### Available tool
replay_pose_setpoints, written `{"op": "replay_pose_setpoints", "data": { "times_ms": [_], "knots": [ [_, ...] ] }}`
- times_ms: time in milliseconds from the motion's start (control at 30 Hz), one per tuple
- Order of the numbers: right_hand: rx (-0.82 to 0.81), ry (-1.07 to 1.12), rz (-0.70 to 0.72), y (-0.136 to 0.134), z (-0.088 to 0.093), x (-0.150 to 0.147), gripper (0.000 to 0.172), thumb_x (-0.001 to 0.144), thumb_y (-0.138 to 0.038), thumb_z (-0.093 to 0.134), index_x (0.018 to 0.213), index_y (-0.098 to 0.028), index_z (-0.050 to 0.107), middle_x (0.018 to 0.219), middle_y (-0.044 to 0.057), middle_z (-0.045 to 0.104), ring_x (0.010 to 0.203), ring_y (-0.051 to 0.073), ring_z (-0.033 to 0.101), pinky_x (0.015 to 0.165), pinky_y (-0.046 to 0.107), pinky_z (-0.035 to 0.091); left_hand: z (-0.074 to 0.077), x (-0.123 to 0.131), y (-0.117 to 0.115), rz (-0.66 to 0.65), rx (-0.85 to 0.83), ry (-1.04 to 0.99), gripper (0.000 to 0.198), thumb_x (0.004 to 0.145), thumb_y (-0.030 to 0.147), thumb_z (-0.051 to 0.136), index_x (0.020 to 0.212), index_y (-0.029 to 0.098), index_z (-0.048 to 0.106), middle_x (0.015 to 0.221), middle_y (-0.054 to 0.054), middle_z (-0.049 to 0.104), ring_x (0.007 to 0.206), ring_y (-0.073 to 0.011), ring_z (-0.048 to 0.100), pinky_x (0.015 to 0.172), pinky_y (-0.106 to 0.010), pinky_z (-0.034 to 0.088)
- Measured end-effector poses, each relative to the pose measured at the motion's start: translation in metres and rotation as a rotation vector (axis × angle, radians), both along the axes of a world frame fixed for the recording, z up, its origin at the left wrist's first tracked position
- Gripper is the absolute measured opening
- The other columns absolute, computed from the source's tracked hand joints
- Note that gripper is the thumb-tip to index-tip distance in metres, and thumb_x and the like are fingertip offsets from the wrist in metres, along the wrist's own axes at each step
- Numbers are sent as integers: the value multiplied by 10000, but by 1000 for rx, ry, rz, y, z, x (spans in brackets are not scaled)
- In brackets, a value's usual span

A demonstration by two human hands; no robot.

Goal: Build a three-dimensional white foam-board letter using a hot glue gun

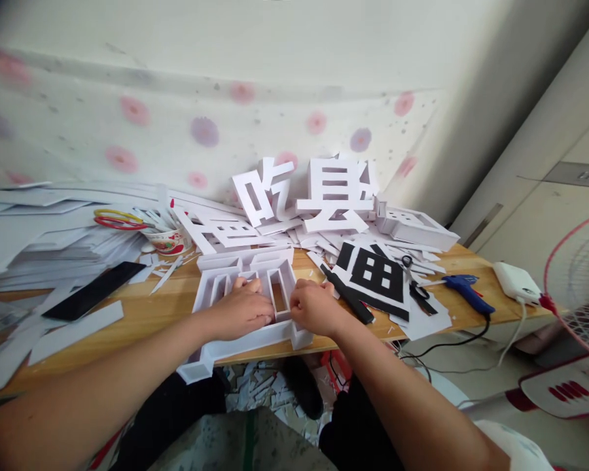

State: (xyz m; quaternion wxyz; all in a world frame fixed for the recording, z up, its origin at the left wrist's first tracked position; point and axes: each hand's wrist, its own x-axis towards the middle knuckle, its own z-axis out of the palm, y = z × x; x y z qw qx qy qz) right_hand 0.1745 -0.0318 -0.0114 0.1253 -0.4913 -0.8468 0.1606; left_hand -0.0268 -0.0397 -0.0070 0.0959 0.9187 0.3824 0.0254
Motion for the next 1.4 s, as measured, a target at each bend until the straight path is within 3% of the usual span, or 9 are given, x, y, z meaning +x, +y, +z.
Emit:
{"op": "replay_pose_setpoints", "data": {
  "times_ms": [267,467,633,733,867,967,1133,1400],
  "knots": [
    [-34,185,97,3,-4,15,323,662,36,493,680,-192,722,877,29,613,887,192,573,877,408,299,-1,-1,1,4,1,6,236,908,232,452,759,226,634,841,8,710,907,-231,455,831,-422,246],
    [-34,497,115,1,-4,29,179,828,-148,527,734,-180,676,903,47,629,912,178,607,858,320,439,1,1,0,13,-22,4,252,916,248,439,741,220,617,819,13,700,912,-233,437,817,-415,225],
    [1,616,69,-2,-5,42,244,947,-237,383,807,-183,576,826,46,643,814,159,612,763,301,478,2,2,1,12,-41,10,252,917,236,437,734,219,610,809,18,700,895,-226,422,804,-409,209],
    [47,560,61,-3,-8,41,202,935,-238,446,812,-179,595,817,40,654,791,159,604,769,313,442,1,1,2,10,-43,14,251,922,233,434,744,222,610,821,24,703,900,-225,420,803,-403,204],
    [128,375,95,-6,-12,32,78,823,-168,643,752,-182,672,818,19,663,827,178,583,883,406,299,0,1,3,15,-45,25,234,917,239,448,754,217,615,815,19,692,902,-219,420,802,-397,202],
    [185,258,109,-7,-11,27,50,804,-206,704,758,-191,713,863,29,663,848,191,565,873,425,231,0,2,3,25,-44,36,239,919,238,450,748,212,615,817,19,690,898,-217,425,809,-399,198],
    [250,138,102,-7,-9,20,122,818,-286,717,733,-199,732,839,34,663,843,192,549,813,394,210,2,5,1,44,-47,47,243,920,242,446,770,225,637,833,19,700,899,-221,433,819,-407,203],
    [303,47,98,-9,-8,9,169,791,-125,620,629,-158,654,778,33,654,797,175,525,795,391,211,3,6,0,40,-42,49,264,912,239,444,748,227,650,806,11,696,888,-222,425,842,-425,208]
  ]
}}
